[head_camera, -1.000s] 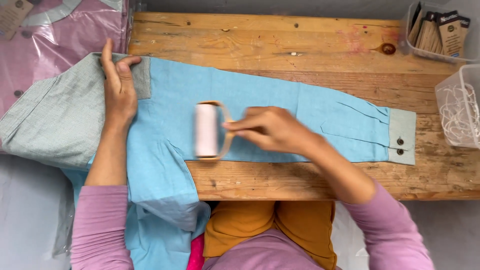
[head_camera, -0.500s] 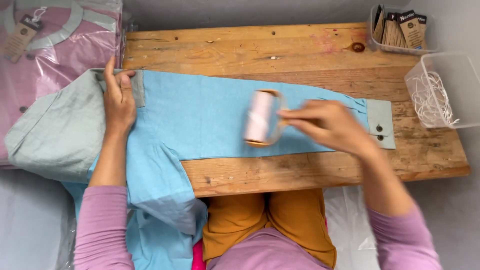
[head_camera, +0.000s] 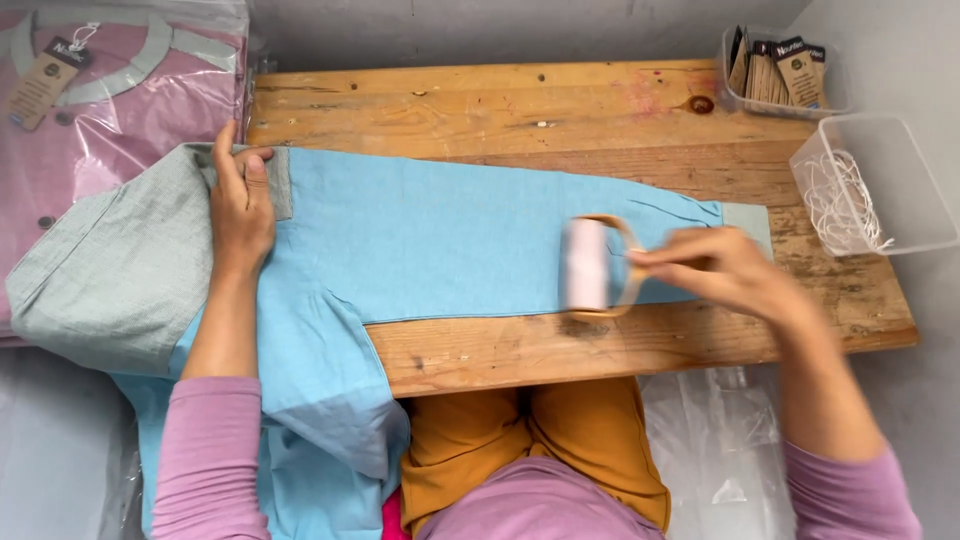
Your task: The person uses a lint roller to remove lint from a light blue shirt laid on a wooden table. They roll the tool over the front, sleeves, and back of the shirt, then fold the shirt and continue rolling the folded surface.
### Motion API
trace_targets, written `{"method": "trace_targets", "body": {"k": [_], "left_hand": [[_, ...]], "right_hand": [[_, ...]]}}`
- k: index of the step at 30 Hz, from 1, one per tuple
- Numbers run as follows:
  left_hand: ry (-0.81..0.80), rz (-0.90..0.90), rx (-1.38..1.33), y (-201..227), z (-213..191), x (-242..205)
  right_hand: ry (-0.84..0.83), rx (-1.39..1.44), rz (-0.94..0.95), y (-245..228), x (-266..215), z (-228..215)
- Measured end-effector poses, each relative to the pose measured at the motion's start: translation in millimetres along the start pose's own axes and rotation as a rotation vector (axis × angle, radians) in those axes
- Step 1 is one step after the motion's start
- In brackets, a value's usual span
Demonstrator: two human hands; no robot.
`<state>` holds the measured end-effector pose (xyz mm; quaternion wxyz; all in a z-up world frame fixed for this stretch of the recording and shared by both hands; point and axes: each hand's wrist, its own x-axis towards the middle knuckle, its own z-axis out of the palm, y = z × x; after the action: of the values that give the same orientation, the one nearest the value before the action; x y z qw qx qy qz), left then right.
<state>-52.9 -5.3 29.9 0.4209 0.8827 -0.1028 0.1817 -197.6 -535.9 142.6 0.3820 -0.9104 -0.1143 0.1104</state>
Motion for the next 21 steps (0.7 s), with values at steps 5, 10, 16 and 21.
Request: {"method": "trace_targets", "body": {"k": [5, 10, 16, 21], "left_hand": [[0.020, 0.005, -0.004, 5.2, -0.1, 0.5], [0.023, -0.001, 0.011, 7.4, -1.8, 3.3], [-0.009, -0.040, 0.025, 10.1, -4.8, 3.2], [0.003, -0.037, -0.001, 8.0, -2.1, 3.9]], "right_hand": [[0.154, -0.106, 0.059, 2.8, -28.7, -28.2], [0.247, 0.020, -0.231, -32.2, 48.0, 36.0], [0.192, 0.067, -0.510, -78.1, 146.5, 128.6], [0.160, -0.057, -0.433, -76.8, 159.0, 133.6]]}}
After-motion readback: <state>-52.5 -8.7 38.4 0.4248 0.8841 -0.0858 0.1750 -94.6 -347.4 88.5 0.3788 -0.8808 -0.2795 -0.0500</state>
